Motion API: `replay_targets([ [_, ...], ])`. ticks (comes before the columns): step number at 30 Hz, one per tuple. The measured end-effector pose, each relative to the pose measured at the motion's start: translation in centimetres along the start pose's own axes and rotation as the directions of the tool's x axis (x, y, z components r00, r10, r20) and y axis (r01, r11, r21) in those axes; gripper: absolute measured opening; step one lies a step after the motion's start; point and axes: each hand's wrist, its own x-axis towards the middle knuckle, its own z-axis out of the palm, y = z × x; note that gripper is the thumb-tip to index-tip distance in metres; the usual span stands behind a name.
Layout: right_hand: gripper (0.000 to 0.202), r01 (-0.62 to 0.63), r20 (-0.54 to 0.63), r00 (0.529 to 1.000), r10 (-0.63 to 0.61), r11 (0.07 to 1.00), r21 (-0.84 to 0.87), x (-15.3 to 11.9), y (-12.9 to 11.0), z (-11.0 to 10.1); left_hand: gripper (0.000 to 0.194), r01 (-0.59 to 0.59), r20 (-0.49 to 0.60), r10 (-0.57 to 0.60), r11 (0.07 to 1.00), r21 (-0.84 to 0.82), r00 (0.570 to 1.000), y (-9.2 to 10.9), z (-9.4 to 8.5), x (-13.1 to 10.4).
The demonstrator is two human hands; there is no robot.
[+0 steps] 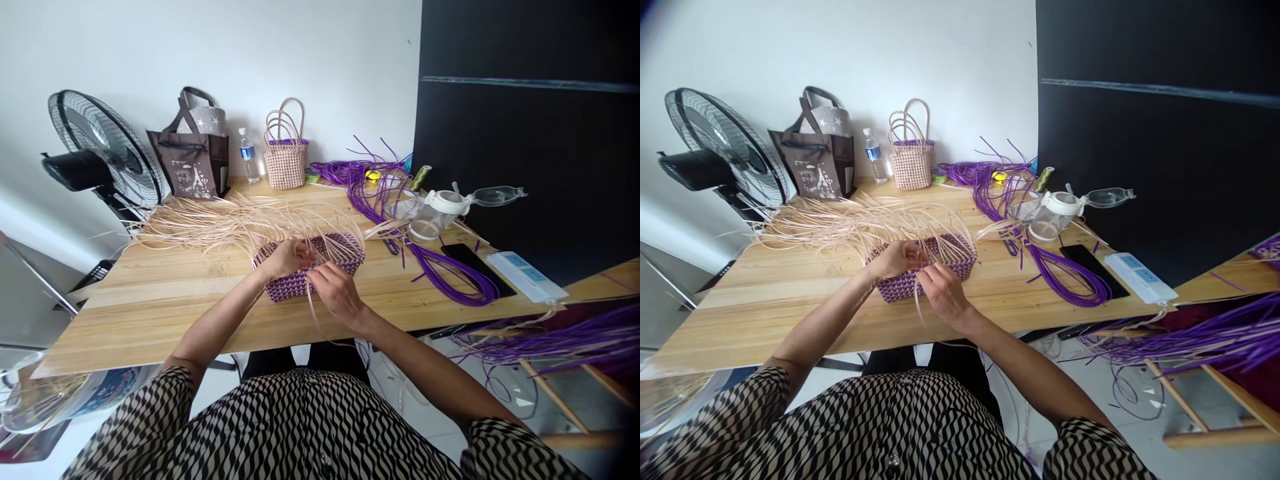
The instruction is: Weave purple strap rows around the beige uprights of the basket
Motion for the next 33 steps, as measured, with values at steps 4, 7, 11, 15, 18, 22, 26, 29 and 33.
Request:
replay_targets([
  [4,0.020,-0.358,-0.014,0.918,0.396,0.845,0.396,1.6,0.7,0.7,0.013,-0.049,0.058,0.049,0.999,0.001,0.997,0.2,-0.1,-0.3],
  [7,0.022,-0.482,0.094,0.832,0.547,0.627,0.612,2.6,1.3,1.1,0.012,-0.078,0.126,0.076,0.997,0.013,0.989,0.4,-0.4,-0.7],
  [11,0.024,-0.509,0.138,0.789,0.599,0.512,0.692,3.1,1.6,1.3,0.010,-0.121,0.158,0.114,0.992,0.035,0.981,0.8,-0.6,-1.1],
  [15,0.026,-0.497,0.133,0.775,0.618,0.466,0.732,3.2,1.6,1.4,0.010,-0.079,0.135,0.085,0.996,-0.048,0.987,0.6,-0.3,-1.1],
  [18,0.027,-0.494,0.173,0.761,0.626,0.386,0.779,3.3,1.6,1.4,0.015,-0.040,0.085,0.049,0.994,-0.101,0.995,0.0,0.0,-0.9],
  [22,0.030,-0.485,0.265,0.728,0.633,0.202,0.851,2.8,1.5,-0.2,0.021,-0.031,0.008,0.032,0.995,-0.100,0.999,-0.6,0.4,-0.6],
  [26,0.044,-0.466,0.397,0.728,0.559,-0.021,0.884,0.8,2.3,-4.4,0.021,-0.018,-0.041,0.016,0.998,-0.059,0.999,-0.7,0.4,-0.5],
  [29,0.032,-0.432,0.327,0.739,0.589,0.041,0.901,-1.4,5.0,-8.4,0.019,-0.017,-0.046,0.015,0.999,-0.033,0.999,-0.5,0.4,-0.5],
  [33,0.022,-0.304,-0.023,0.645,0.763,0.284,0.909,-4.2,11.5,-13.9,0.017,-0.021,-0.030,0.021,1.000,-0.006,0.999,-0.2,0.3,-0.7],
])
